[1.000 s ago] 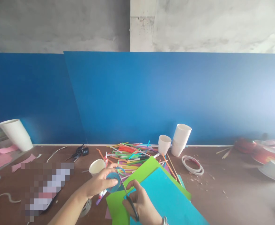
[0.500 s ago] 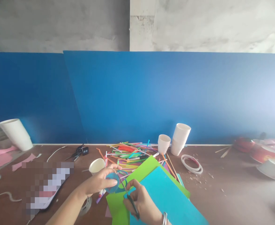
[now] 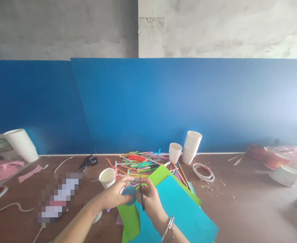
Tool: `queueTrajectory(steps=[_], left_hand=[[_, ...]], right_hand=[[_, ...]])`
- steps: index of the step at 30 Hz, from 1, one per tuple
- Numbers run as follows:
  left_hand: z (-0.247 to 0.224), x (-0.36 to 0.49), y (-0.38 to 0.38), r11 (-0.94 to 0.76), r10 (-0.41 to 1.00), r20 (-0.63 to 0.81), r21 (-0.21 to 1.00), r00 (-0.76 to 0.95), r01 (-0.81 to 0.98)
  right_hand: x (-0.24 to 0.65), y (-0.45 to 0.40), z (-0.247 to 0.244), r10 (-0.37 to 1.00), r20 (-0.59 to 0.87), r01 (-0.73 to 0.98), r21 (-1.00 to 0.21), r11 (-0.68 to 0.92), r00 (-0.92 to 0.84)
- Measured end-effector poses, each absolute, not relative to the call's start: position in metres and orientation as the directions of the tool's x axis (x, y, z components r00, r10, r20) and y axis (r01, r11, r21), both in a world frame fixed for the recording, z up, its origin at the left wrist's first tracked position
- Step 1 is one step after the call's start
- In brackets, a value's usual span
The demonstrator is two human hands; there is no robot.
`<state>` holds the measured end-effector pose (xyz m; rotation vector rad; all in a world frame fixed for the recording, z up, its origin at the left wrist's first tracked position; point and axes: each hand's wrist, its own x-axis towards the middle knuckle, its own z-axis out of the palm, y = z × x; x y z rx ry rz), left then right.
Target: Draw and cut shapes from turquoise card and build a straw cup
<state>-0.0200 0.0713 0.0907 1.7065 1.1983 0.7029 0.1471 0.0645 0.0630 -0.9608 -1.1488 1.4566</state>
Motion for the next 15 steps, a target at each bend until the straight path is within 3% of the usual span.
queueTrajectory(steps=[5,15], left_hand=[[0.105,-0.022,0.063,-0.016,0.971,-0.079,0.920,0.225,0.391],[0.098,-0.015,0.066,0.002,0.989,-0.058,0.923,0.136,0.385]], right_hand=[[0.150,0.061,0.071,0.983,-0.164,-0.292,-0.947,-0.133,0.085],[0.141,0.051,0.071,0.991,-0.102,-0.280,-0.957,-0.074,0.085]])
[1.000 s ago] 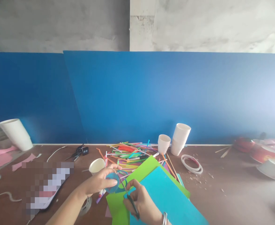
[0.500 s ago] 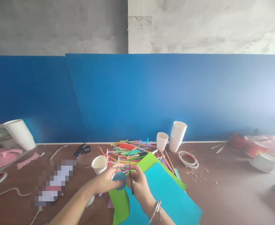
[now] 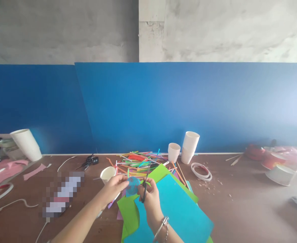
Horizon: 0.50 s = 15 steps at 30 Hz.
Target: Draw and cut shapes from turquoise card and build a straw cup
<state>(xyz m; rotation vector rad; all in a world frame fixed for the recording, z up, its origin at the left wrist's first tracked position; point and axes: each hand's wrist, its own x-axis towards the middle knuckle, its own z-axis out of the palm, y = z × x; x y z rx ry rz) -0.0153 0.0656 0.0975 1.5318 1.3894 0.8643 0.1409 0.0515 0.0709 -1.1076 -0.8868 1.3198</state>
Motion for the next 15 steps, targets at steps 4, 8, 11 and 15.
queueTrajectory(steps=[4,8,11,15], left_hand=[[0.089,-0.017,0.074,-0.048,0.989,-0.029,0.859,0.142,0.510],[0.076,-0.022,0.084,-0.113,0.987,0.004,0.720,0.159,0.685],[0.068,-0.021,0.088,-0.184,0.981,0.071,0.620,0.179,0.763],[0.073,-0.011,0.072,-0.299,0.954,0.184,0.509,0.238,0.807]], right_hand=[[0.154,0.061,0.062,0.998,-0.054,-0.187,-0.981,-0.047,0.033],[0.175,0.073,0.039,0.992,0.119,0.047,-0.992,0.117,0.049],[0.182,0.074,0.025,0.989,0.135,0.135,-0.983,0.126,0.061],[0.179,0.068,0.020,0.984,0.147,0.210,-0.970,0.123,0.103]])
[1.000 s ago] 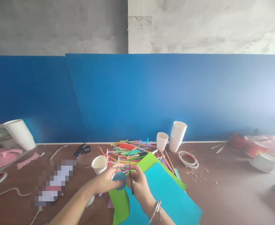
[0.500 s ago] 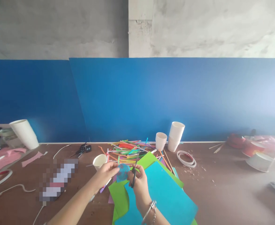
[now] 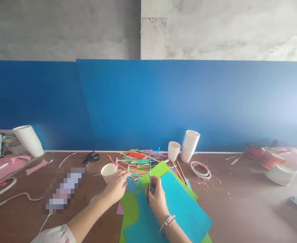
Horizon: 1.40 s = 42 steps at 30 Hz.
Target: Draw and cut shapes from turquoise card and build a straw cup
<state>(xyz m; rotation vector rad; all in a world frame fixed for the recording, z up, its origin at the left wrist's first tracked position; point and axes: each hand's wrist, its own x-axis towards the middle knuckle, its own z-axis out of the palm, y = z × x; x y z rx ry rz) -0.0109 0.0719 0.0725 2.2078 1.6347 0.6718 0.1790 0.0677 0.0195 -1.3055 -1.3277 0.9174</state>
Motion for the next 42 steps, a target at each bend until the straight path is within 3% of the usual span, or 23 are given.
queueTrajectory(steps=[3,7,10,12,14,16,20,25,28,31,39,42], left_hand=[[0.068,0.002,0.039,-0.385,0.922,0.232,0.442,0.311,0.810],[0.025,0.014,-0.001,-0.722,0.692,0.201,0.182,0.694,0.668],[-0.007,0.011,-0.009,-0.795,0.581,0.213,-0.056,0.785,0.604],[-0.013,0.005,-0.006,-0.817,0.533,0.199,-0.132,0.823,0.561],[-0.009,-0.002,-0.001,-0.823,0.526,0.177,-0.141,0.832,0.551],[-0.002,-0.008,0.002,-0.824,0.536,0.167,-0.108,0.828,0.555],[0.004,-0.018,0.005,-0.851,0.520,0.175,0.019,0.836,0.525],[0.008,-0.022,0.007,-0.833,0.544,0.110,0.192,0.832,0.519],[0.008,-0.015,0.011,-0.738,0.664,0.053,0.204,0.746,0.643],[0.001,-0.008,0.017,-0.669,0.743,0.103,0.155,0.661,0.727],[-0.021,-0.024,0.021,-0.760,0.592,0.270,-0.128,0.760,0.638],[-0.025,-0.029,0.018,-0.748,0.588,0.300,-0.152,0.751,0.647]], right_hand=[[0.174,0.066,0.020,0.965,0.181,0.299,-0.947,0.119,0.190],[0.170,0.071,0.020,0.940,0.143,0.360,-0.933,0.022,0.311],[0.174,0.075,0.026,0.937,0.144,0.385,-0.923,0.011,0.319],[0.181,0.078,0.035,0.948,0.186,0.483,-0.874,0.040,0.259],[0.191,0.080,0.046,0.970,0.219,0.714,-0.696,0.079,0.106],[0.201,0.080,0.055,0.992,0.127,0.864,-0.497,0.081,-0.020],[0.213,0.079,0.060,0.995,-0.023,0.954,-0.288,0.087,-0.098],[0.218,0.077,0.058,0.993,-0.094,0.964,-0.260,0.049,-0.076],[0.216,0.079,0.065,0.987,-0.138,0.967,-0.250,0.044,-0.080],[0.211,0.081,0.072,0.981,-0.168,0.973,-0.224,0.055,-0.094],[0.209,0.064,0.079,0.950,-0.200,0.961,-0.188,0.203,-0.240],[0.205,0.067,0.083,0.940,-0.190,0.952,-0.178,0.249,-0.282]])
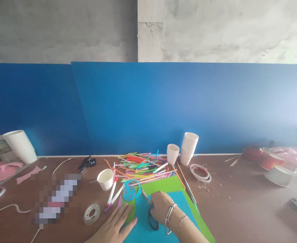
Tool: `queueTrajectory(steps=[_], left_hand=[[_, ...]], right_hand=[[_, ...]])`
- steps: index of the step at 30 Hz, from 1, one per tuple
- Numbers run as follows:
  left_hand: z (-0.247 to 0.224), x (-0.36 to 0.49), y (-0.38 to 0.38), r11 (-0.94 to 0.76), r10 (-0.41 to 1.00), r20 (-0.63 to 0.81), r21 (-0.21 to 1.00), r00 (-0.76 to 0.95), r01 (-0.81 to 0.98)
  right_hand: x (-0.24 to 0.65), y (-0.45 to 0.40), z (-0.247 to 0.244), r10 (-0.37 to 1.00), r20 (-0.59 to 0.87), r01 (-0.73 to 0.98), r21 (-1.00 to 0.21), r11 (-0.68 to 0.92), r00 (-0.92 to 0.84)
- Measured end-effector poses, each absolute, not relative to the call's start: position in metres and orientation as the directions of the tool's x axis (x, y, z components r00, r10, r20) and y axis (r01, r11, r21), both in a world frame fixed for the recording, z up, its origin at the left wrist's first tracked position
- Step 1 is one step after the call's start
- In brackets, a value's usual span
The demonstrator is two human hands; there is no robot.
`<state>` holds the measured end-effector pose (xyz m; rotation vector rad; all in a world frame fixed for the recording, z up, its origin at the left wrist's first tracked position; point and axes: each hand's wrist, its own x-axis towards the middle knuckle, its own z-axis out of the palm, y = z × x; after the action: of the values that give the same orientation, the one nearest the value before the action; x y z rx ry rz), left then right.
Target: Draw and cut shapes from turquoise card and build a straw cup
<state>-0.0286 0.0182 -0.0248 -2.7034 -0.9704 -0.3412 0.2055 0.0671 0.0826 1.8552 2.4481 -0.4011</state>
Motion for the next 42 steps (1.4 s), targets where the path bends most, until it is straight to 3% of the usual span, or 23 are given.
queueTrajectory(steps=[4,7,11,13,16,26,29,32,35,42], left_hand=[[-0.005,-0.025,0.020,-0.736,0.662,0.182,-0.026,0.727,0.677],[0.038,-0.018,0.027,-0.720,0.675,0.011,0.228,0.737,0.656],[0.093,-0.012,0.049,-0.452,0.842,-0.010,0.533,0.540,0.715],[0.104,-0.011,0.064,-0.356,0.903,0.070,0.672,0.423,0.649],[0.100,-0.010,0.086,-0.241,0.966,0.136,0.786,0.222,0.568],[0.074,0.000,0.108,-0.139,0.987,0.156,0.934,-0.025,0.329],[0.074,0.006,0.108,-0.114,0.993,0.112,0.992,0.037,0.054],[0.074,0.009,0.107,-0.038,0.999,0.044,0.973,0.021,-0.229],[0.076,0.007,0.106,0.056,0.995,-0.080,0.928,-0.052,-0.369],[0.080,0.005,0.105,0.166,0.972,-0.222,0.885,-0.082,-0.434]], right_hand=[[0.190,0.104,0.090,0.951,-0.119,0.954,-0.135,0.268,-0.284],[0.176,0.140,0.089,0.946,-0.106,0.949,-0.119,0.293,-0.305],[0.163,0.168,0.081,0.927,-0.132,0.934,-0.124,0.336,-0.351],[0.160,0.174,0.076,0.921,-0.127,0.926,-0.141,0.351,-0.368],[0.162,0.177,0.070,0.922,-0.089,0.915,-0.187,0.357,-0.378],[0.167,0.149,0.074,0.937,0.211,0.765,-0.541,0.349,-0.278],[0.159,0.137,0.079,0.919,0.202,0.687,-0.615,0.389,-0.340],[0.162,0.135,0.077,0.915,0.190,0.681,-0.619,0.392,-0.355],[0.177,0.144,0.067,0.941,0.189,0.756,-0.561,0.337,-0.280],[0.194,0.159,0.044,0.964,0.170,0.859,-0.442,0.259,-0.204]])
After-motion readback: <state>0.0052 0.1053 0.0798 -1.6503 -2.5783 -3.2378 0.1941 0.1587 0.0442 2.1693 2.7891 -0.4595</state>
